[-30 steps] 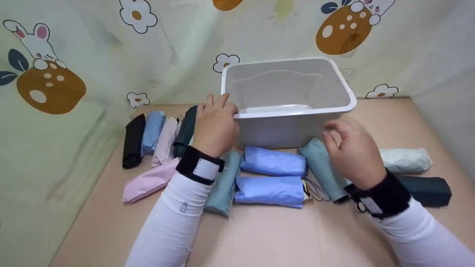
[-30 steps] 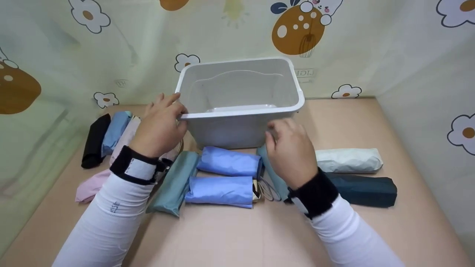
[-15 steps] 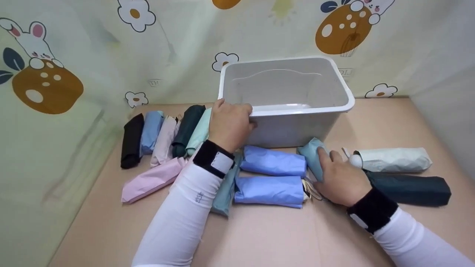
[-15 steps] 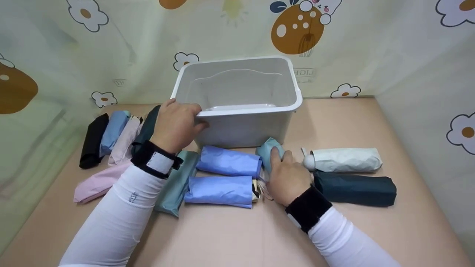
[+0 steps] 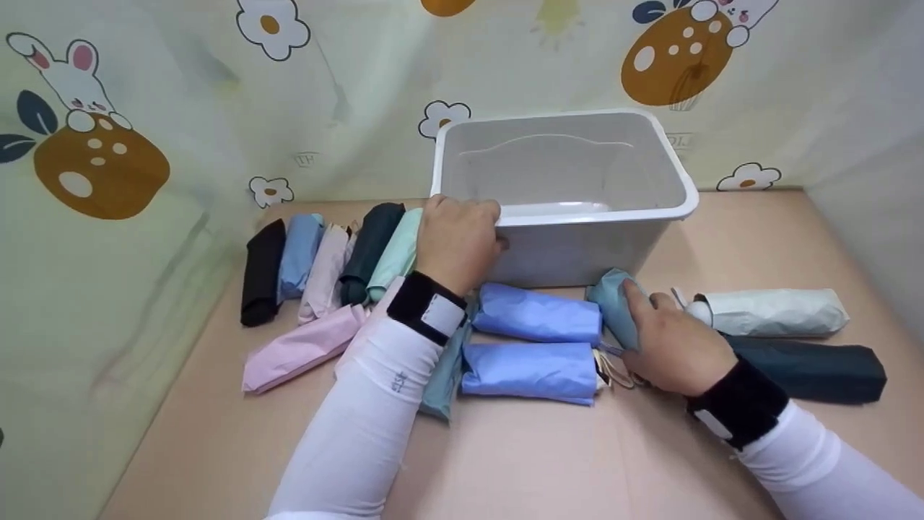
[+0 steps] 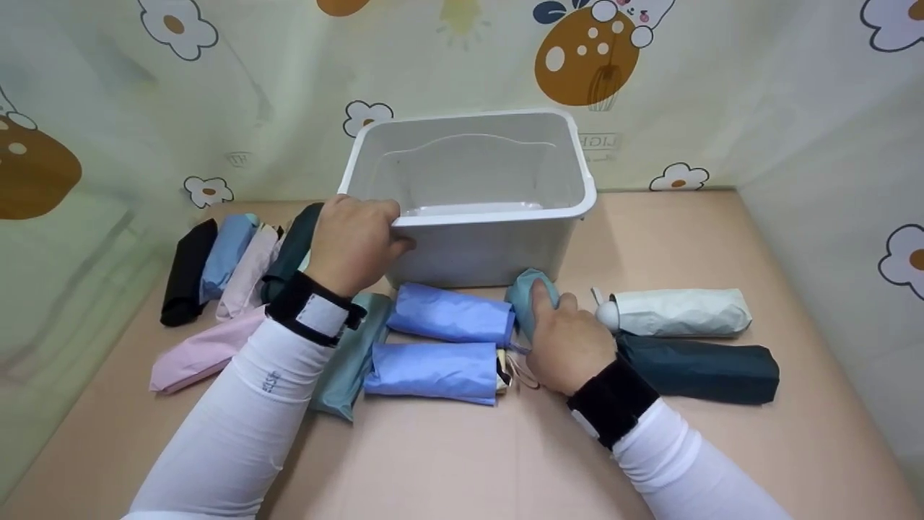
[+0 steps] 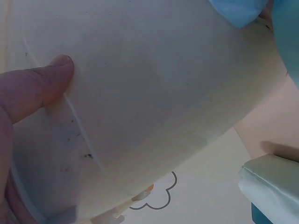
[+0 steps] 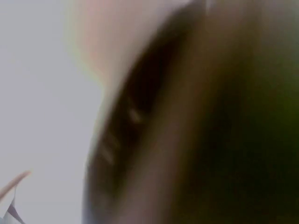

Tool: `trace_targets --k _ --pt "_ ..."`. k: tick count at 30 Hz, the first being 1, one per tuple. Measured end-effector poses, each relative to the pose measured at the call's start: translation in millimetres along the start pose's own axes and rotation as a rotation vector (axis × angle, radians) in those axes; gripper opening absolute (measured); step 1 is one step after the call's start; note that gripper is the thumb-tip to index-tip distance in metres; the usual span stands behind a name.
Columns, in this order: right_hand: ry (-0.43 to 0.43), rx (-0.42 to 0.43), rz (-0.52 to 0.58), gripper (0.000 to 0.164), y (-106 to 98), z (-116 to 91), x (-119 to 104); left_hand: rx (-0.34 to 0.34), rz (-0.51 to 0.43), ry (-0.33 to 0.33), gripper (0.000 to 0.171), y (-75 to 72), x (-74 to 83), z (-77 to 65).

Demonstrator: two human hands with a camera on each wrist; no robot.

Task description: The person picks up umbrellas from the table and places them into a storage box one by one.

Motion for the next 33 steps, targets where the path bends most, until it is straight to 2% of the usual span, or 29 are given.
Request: trace_targets --k 6,11,14,17,20,24,26,29,33 --pt "-0.007 -0.020 0.046 0.090 -20 -11 -1 -0.008 0.005 -0.007 0.030 0.7 0.6 0.2" --pt "-0.046 -0.032 0.148 0.086 -53 -24 -12 -0.017 0.010 -0.007 0.030 0.1 0.4 0.3" --pt "-0.112 0.010 0.219 0.084 -78 -29 -23 -0.011 0.014 -0.003 0.030 0.1 0.2 0.6" --pt "-0.152 0.083 0.276 0.080 -99 -24 -32 0.014 0.011 0.001 0.029 -0.4 0.0 0.5" --pt "-0.136 0.181 0.358 0.079 -117 -6 -35 0.033 0.015 0.001 0.029 -0.7 -1.1 1.3" --pt "-0.068 0.307 0.503 0.081 -131 34 -29 0.009 0.034 -0.007 0.035 1.8 -2.1 2.3" --pt "-0.035 0.343 0.555 0.082 -135 54 -24 -0.005 0.032 -0.011 0.039 3.4 -2.0 2.0" --pt "0.014 0.360 0.580 0.081 -136 82 -16 -0.017 0.024 -0.016 0.042 3.3 -0.8 1.4" --pt "0.055 0.333 0.576 0.075 -133 109 -12 -0.009 0.017 -0.024 0.042 -0.7 0.6 1.8"
Point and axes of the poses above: each hand's wrist, its own z-axis towards the middle knuckle, its own y-axis out of the palm, x = y × z, the point moved 6 cm from there along z, towards the middle knuckle, and after that the axes turned 4 degrees about z, right-handed, at the moved point
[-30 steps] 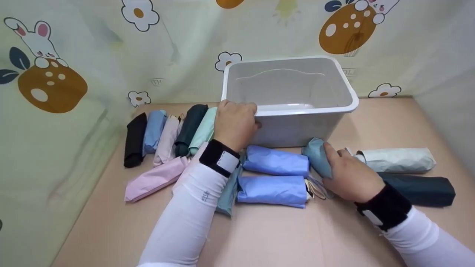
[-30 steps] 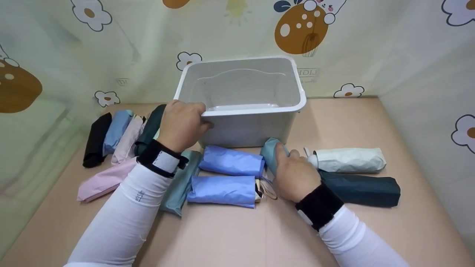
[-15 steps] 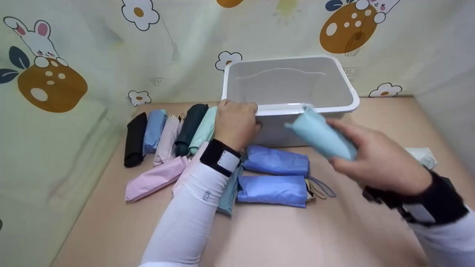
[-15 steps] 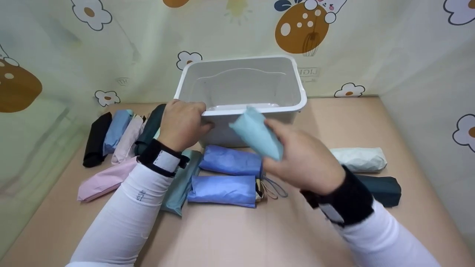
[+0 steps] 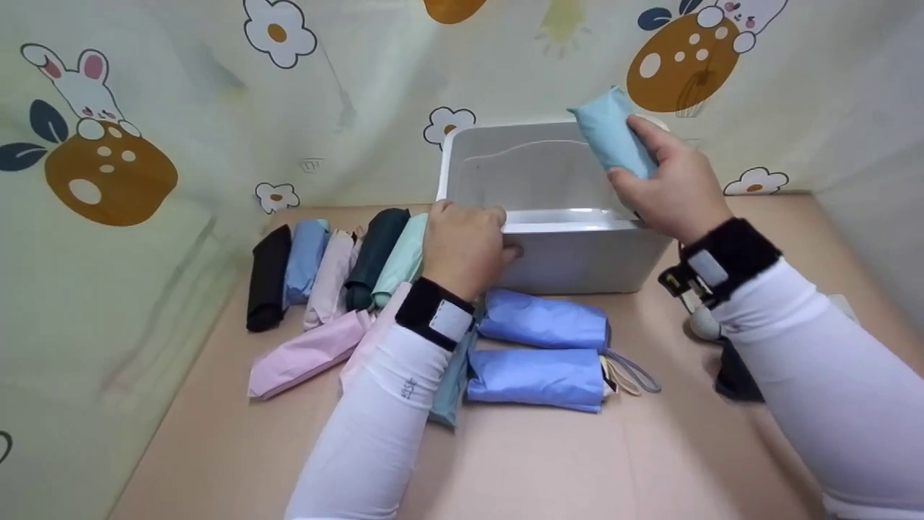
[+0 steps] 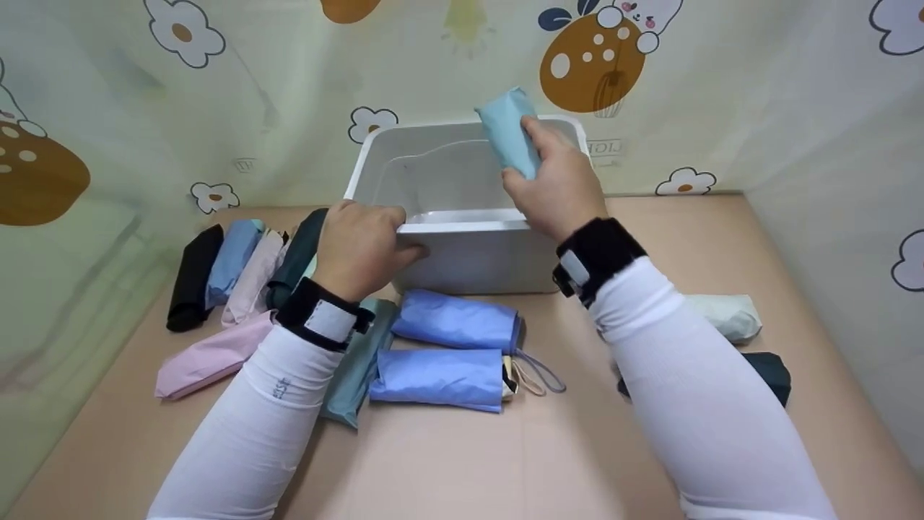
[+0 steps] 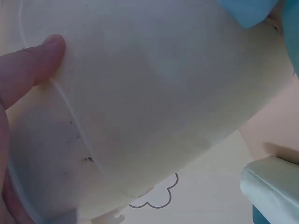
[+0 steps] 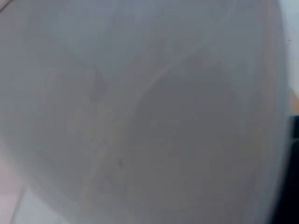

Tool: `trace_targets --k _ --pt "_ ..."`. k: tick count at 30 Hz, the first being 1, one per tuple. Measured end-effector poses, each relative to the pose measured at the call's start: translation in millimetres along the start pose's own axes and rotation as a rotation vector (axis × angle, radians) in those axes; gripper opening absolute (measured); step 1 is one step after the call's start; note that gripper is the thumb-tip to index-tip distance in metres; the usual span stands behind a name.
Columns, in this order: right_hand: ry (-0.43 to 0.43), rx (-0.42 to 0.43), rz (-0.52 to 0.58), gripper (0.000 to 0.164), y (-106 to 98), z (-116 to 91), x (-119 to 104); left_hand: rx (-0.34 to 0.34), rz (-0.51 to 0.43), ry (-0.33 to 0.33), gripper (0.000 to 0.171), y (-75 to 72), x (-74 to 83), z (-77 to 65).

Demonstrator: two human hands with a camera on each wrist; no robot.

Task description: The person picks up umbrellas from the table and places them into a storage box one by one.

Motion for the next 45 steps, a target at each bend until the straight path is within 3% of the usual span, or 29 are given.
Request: trace_targets --k 3,10,17,30,39,45 --pt "0.033 -0.022 -0.054 0.074 6 11 5 0.010 -0.003 -0.002 0.042 -1.8 1.9 0.0" --pt "0.091 -0.220 -0.221 0.092 20 24 10 0.038 0.020 -0.010 0.043 -5.0 2.1 -1.1" --pt "0.150 -0.347 -0.323 0.095 22 32 13 0.074 0.020 -0.036 0.040 -5.8 -0.5 -5.3" --pt "0.135 -0.444 -0.455 0.071 30 29 18 0.115 0.013 -0.041 0.040 -6.5 0.7 -9.8" --pt "0.183 -0.464 -0.473 0.074 32 31 26 0.067 0.021 -0.037 0.042 -1.1 2.5 -5.4" --pt "0.142 -0.453 -0.504 0.073 30 35 28 0.105 0.022 -0.031 0.040 -1.4 3.5 -2.9"
Point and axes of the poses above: each hand's wrist, its own z-axis towards the middle knuckle, its own y-axis out of the palm, x = y × z, the point moved 6 cm from there along z, towards the middle knuckle, and after that the axes turned 4 degrees about z, right-handed, at the moved point
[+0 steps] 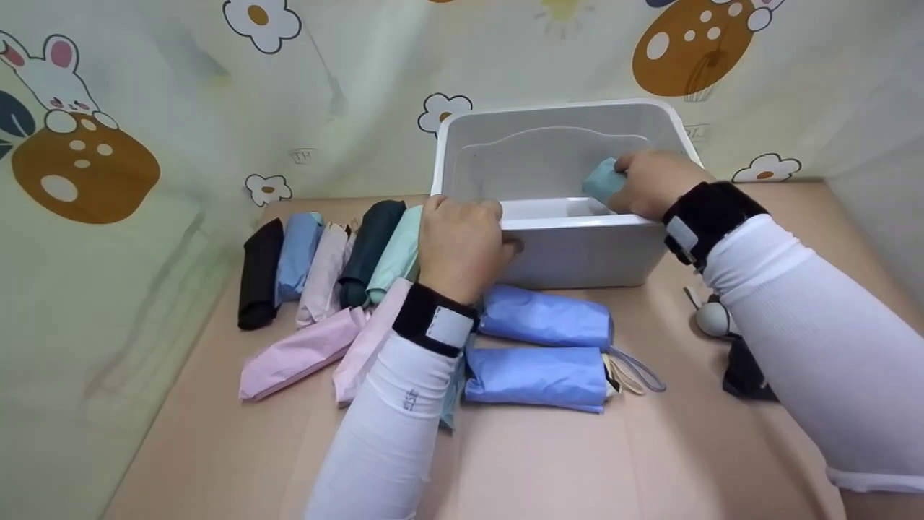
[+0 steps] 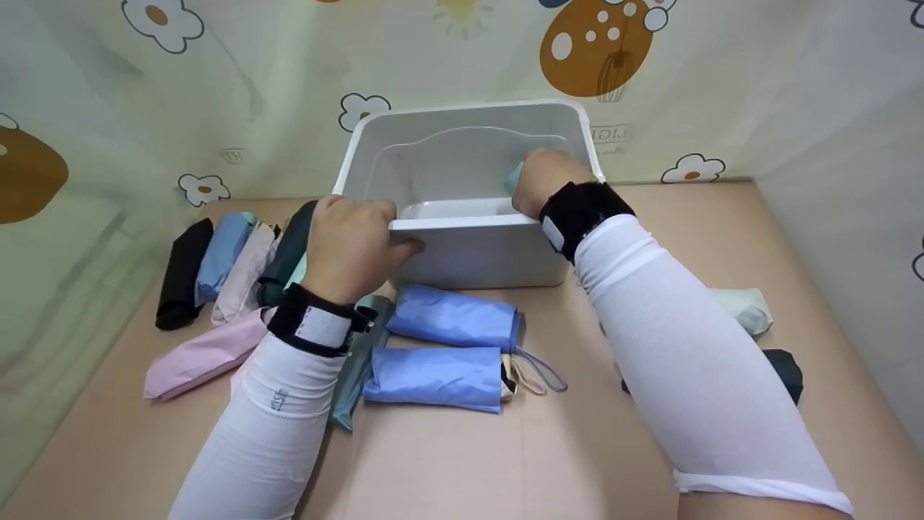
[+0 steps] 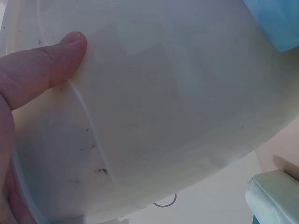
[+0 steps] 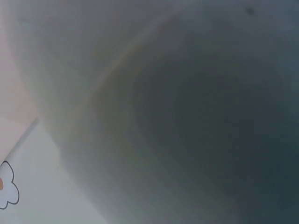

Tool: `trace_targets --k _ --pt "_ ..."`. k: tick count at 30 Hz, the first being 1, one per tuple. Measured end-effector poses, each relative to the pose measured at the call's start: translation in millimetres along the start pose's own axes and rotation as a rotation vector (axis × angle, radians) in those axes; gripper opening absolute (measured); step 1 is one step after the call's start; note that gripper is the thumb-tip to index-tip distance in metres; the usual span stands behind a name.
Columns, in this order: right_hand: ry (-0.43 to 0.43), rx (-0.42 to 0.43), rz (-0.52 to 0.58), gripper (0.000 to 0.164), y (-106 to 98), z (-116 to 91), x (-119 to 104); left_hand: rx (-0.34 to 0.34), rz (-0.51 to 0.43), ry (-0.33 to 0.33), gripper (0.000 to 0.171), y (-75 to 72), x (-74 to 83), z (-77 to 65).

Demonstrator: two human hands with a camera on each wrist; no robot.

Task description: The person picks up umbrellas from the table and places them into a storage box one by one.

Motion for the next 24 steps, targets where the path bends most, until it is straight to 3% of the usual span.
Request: trace_targets --k 11,24 --pt "0.015 -0.051 0.000 0.073 3.5 0.4 1.5 -0.012 0.008 0.001 0.041 -0.4 1.8 2.0" --pt "0.005 -0.046 -0.028 0.066 0.8 2.9 -0.6 -0.017 0.008 -0.009 0.041 0.3 0.5 2.5"
Point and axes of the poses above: each hand's wrist, its own z-axis towards the middle knuckle, its own y-axis out of the palm, x = y × z, the point moved 6 cm from there along z, towards the middle knuckle, and after that the axes turned 4 degrees about z, right-handed, at the moved point
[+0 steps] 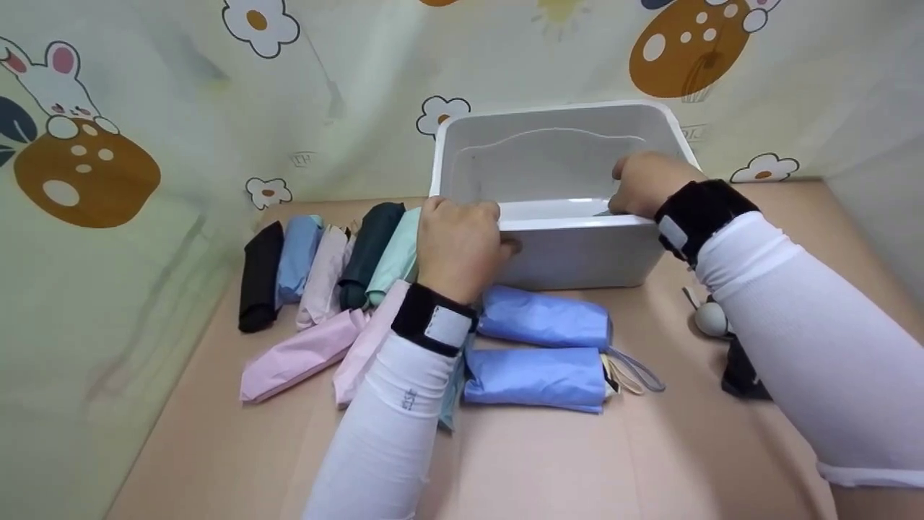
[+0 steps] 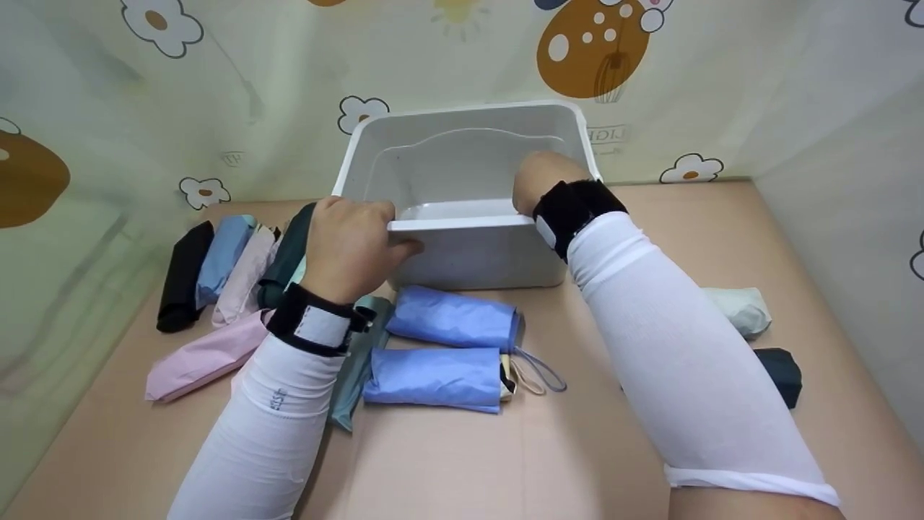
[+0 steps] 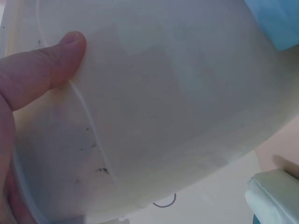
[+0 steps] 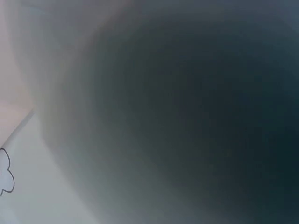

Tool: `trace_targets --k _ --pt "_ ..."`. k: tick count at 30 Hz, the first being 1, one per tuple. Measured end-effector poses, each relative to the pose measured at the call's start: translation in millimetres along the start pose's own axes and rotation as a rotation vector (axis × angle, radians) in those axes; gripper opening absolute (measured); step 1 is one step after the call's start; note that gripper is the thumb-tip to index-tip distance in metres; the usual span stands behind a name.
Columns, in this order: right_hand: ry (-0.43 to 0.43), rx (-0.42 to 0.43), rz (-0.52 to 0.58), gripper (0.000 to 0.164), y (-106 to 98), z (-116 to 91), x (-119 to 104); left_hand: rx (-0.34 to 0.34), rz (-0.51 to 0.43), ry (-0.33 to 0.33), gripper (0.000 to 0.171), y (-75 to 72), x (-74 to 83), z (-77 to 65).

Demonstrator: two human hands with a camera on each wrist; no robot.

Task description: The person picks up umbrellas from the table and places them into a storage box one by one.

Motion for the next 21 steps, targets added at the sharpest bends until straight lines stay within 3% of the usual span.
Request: trace_targets --k 7,11,14,21 --pt "-0.011 0.009 -0.061 0.076 2 -1 0 -0.020 -0.011 -0.011 0.041 1.5 -1.2 -0.1" --pt "-0.052 0.028 -0.108 0.060 -4 -7 0 -0.034 -0.023 -0.003 0.041 2.0 -0.5 1.3" --pt "-0.087 -0.004 -0.102 0.046 -9 -12 0 -0.034 -0.030 -0.003 0.040 1.1 -1.1 2.2" --pt "-0.102 -0.094 -0.052 0.038 -10 -16 -1 -0.044 -0.030 -0.005 0.041 0.7 -2.2 2.9"
Point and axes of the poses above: each hand's wrist, its own z-axis towards the middle knuckle, its own y-axis out of the palm, x = y × z, the point moved 6 cm from there along z, towards the middle knuckle, and after that the axes turned 4 degrees about z, right-handed, at the moved point
